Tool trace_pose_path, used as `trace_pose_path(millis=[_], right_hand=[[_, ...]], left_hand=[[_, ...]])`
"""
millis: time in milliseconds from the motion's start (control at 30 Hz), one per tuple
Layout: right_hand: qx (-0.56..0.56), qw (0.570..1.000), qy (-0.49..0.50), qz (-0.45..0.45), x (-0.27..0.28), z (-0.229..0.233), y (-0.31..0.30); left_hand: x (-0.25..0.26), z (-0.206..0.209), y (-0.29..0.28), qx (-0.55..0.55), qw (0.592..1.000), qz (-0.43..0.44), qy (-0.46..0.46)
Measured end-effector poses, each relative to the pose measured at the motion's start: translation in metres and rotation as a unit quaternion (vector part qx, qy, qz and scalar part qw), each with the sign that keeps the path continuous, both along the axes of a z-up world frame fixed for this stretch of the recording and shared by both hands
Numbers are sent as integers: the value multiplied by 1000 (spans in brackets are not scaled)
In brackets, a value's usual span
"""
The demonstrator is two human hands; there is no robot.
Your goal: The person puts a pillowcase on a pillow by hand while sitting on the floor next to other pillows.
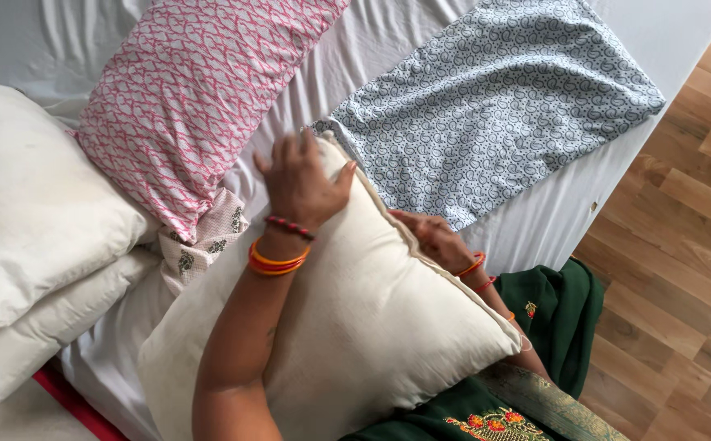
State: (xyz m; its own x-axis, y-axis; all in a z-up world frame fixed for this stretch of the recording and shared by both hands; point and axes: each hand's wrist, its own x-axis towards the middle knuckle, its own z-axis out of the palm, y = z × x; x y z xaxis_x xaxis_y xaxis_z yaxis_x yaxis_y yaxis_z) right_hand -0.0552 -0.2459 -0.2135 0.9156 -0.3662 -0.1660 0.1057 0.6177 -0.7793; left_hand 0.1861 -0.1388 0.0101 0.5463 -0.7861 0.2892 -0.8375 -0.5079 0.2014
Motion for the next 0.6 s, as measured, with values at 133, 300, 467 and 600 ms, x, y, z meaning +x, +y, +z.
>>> trace_pose_path(millis=[133,300,467,600], right_hand=[[-273,912,230,-204,22,-2,-3],[-645,673,305,-193,31,-30,14],[-766,558,280,-157,54,-74,-2],[-741,578,326,-104,47,-92,-8]], left_hand=[[12,-18,20,106,966,52,231],[14,-44,12,122,958,35,256],[19,-71,-4,154,945,40,285],[28,-87,-4,127,939,39,317]])
